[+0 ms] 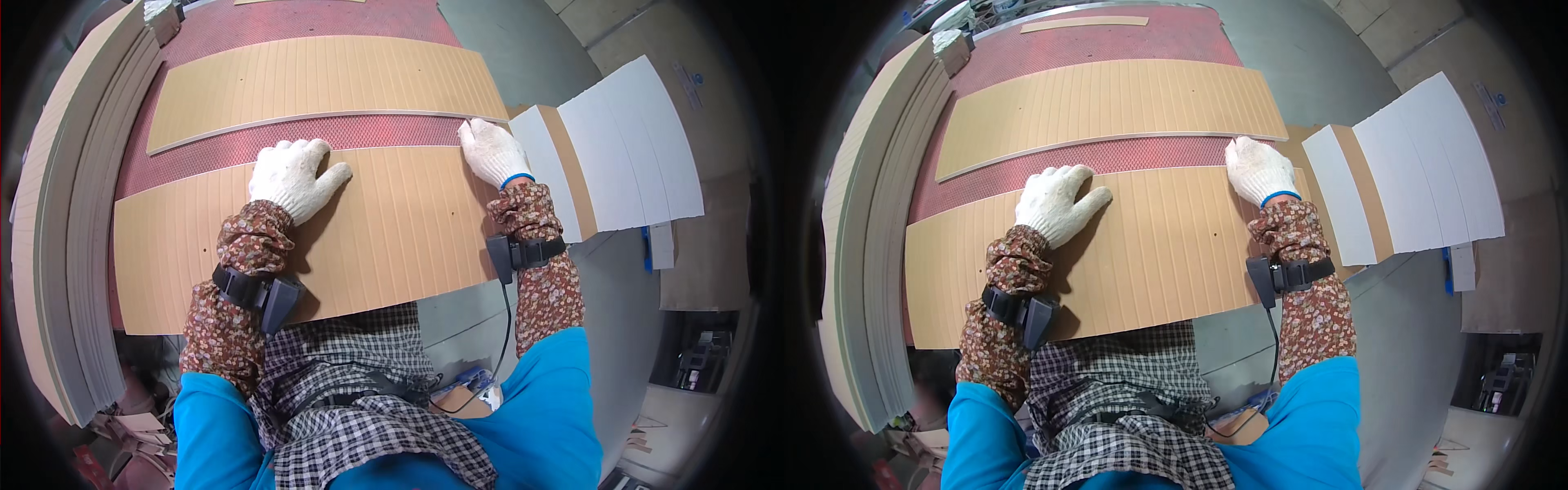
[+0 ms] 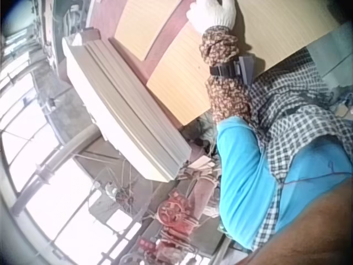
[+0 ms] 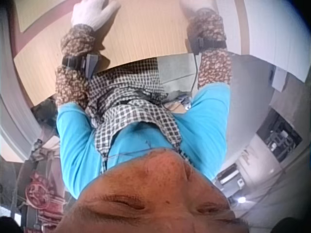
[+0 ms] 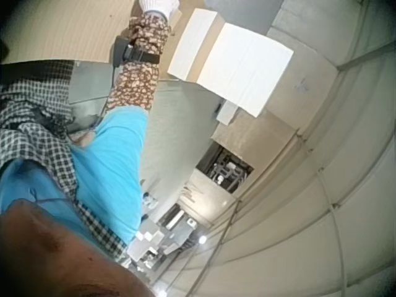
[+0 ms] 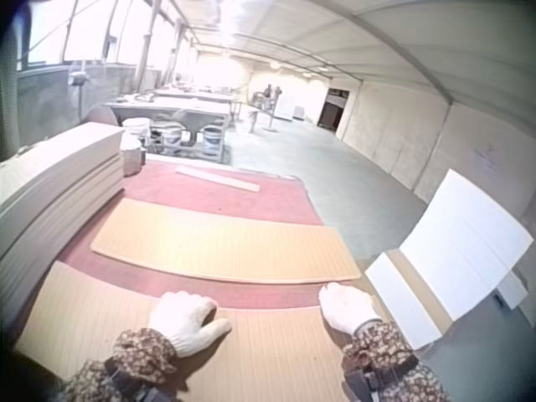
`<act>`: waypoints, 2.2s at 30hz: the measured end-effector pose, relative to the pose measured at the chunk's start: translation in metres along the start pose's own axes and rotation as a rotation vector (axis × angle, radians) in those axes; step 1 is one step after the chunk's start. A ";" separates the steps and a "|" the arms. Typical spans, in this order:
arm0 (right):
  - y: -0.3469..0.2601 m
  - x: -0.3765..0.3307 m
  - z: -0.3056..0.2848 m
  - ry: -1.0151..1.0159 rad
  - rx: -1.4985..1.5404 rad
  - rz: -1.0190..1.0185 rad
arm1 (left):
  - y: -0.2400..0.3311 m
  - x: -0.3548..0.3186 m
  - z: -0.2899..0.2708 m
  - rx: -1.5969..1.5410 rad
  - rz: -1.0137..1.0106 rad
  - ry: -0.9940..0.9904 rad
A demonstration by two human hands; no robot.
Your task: The recorder is applying white adhesive strips or edge banding to the side of wood-finished furniture panels.
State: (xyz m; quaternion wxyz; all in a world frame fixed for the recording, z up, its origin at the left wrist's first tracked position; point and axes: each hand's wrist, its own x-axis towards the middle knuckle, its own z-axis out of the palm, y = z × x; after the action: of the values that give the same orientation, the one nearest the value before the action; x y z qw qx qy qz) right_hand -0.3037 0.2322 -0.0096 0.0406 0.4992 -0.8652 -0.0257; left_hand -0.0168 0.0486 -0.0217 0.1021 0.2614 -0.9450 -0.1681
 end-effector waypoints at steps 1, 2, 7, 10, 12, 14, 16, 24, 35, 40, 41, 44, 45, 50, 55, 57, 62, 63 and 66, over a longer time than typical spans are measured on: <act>0.002 -0.001 0.001 -0.045 0.002 0.035 | -0.001 0.000 0.000 0.008 -0.001 0.002; 0.002 -0.005 0.002 -0.041 0.002 0.033 | -0.001 0.000 0.000 0.004 0.008 0.004; -0.019 -0.070 -0.014 -0.060 0.122 0.248 | -0.002 0.000 -0.001 -0.015 0.023 -0.004; -0.033 -0.127 -0.026 -0.012 0.158 0.259 | -0.002 -0.001 0.000 0.005 -0.011 -0.038; -0.042 -0.166 -0.030 0.031 0.208 0.270 | -0.002 -0.001 0.001 -0.003 0.013 0.012; -0.049 -0.205 -0.032 0.015 0.190 0.301 | -0.002 -0.001 0.002 -0.008 0.014 0.010; -0.056 -0.236 -0.032 0.017 0.180 0.322 | -0.003 -0.001 0.004 0.008 0.008 0.023; -0.072 -0.272 -0.034 0.035 0.274 0.394 | -0.004 -0.001 0.005 0.015 0.008 0.008; -0.071 -0.234 -0.045 0.045 0.198 0.258 | -0.002 -0.001 0.004 0.018 0.012 0.037; -0.047 -0.156 -0.025 0.002 0.190 0.171 | 0.001 0.000 -0.002 0.024 -0.010 -0.011; -0.043 -0.137 -0.020 0.003 0.189 0.164 | 0.002 0.000 -0.003 0.015 -0.024 -0.044; -0.030 -0.083 -0.010 -0.002 0.124 0.133 | 0.003 0.000 -0.006 0.018 -0.029 -0.053; -0.026 -0.067 -0.007 -0.015 0.117 0.143 | 0.003 0.000 -0.007 0.003 -0.037 -0.071; -0.012 -0.006 0.004 0.011 -0.018 -0.039 | 0.001 -0.001 -0.004 -0.011 -0.004 -0.021; -0.020 -0.022 -0.005 -0.030 0.071 0.116 | 0.000 -0.001 -0.002 0.002 0.007 0.025; -0.031 -0.045 -0.009 0.003 0.100 0.127 | -0.001 -0.001 -0.002 -0.007 0.015 0.004; -0.049 -0.136 -0.028 -0.056 0.164 0.257 | -0.001 0.000 -0.005 -0.002 0.009 -0.026; -0.053 -0.156 -0.030 -0.051 0.173 0.269 | -0.001 0.000 -0.005 -0.003 -0.002 -0.060; -0.063 -0.206 -0.033 0.010 0.189 0.236 | 0.001 0.000 -0.006 -0.007 -0.006 -0.059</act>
State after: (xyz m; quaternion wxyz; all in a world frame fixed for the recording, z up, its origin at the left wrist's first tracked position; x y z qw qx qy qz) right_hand -0.1430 0.3790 0.0088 0.0004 0.3955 -0.9163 0.0633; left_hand -0.0155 0.0477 -0.0161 0.0744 0.2589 -0.9461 -0.1796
